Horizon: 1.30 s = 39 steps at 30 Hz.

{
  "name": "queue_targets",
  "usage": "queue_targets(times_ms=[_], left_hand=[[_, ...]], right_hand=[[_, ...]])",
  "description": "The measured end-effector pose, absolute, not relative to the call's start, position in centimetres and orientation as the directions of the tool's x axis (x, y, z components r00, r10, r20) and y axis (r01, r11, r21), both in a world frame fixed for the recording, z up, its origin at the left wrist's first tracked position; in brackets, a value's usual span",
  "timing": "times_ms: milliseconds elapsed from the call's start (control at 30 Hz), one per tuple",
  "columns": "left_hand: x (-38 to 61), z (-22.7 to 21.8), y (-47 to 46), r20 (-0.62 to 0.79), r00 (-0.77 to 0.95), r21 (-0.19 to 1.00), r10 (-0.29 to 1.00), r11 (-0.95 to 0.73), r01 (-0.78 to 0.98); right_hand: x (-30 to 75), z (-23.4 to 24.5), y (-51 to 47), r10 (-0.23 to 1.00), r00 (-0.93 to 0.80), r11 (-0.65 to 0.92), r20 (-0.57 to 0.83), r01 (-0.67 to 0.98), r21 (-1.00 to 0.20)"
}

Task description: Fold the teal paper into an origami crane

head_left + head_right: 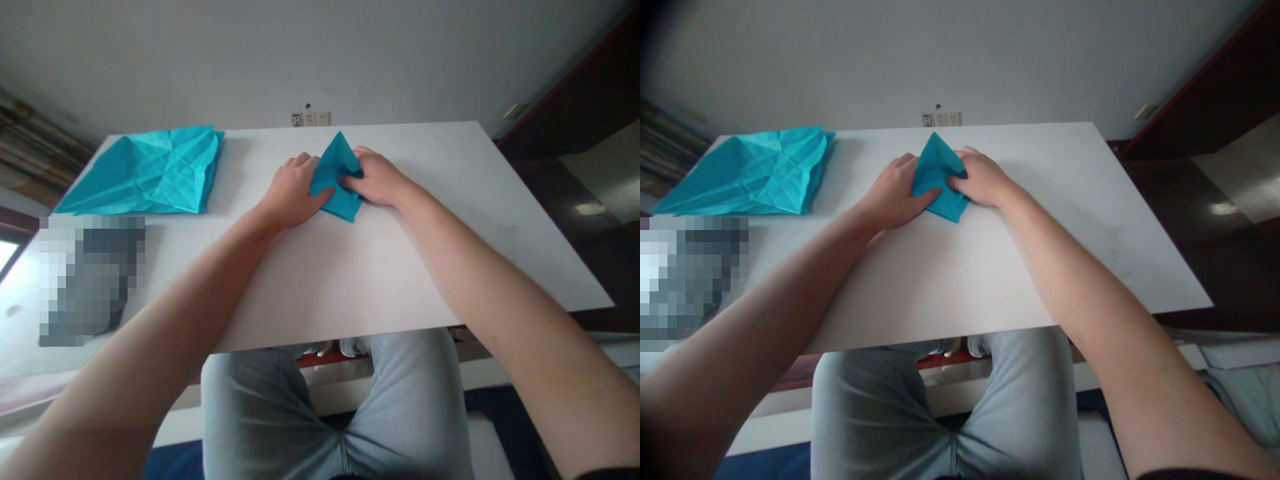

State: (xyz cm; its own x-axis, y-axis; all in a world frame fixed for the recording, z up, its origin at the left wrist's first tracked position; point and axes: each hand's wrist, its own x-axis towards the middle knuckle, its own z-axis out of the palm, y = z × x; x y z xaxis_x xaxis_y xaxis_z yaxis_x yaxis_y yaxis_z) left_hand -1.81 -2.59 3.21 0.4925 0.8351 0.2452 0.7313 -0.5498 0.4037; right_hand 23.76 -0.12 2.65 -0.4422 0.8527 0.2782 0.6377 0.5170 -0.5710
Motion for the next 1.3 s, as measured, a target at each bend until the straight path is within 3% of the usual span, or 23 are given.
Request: queue_targets(times_ms=[1300], left_hand=[[-1.98, 2.45, -2.04, 0.247, 0.483, 0.418, 0.84, -0.543, 0.728]], right_hand=[[24.4, 1.64, 0.77, 0.846, -0.448, 0.522, 0.288, 0.59, -0.616]])
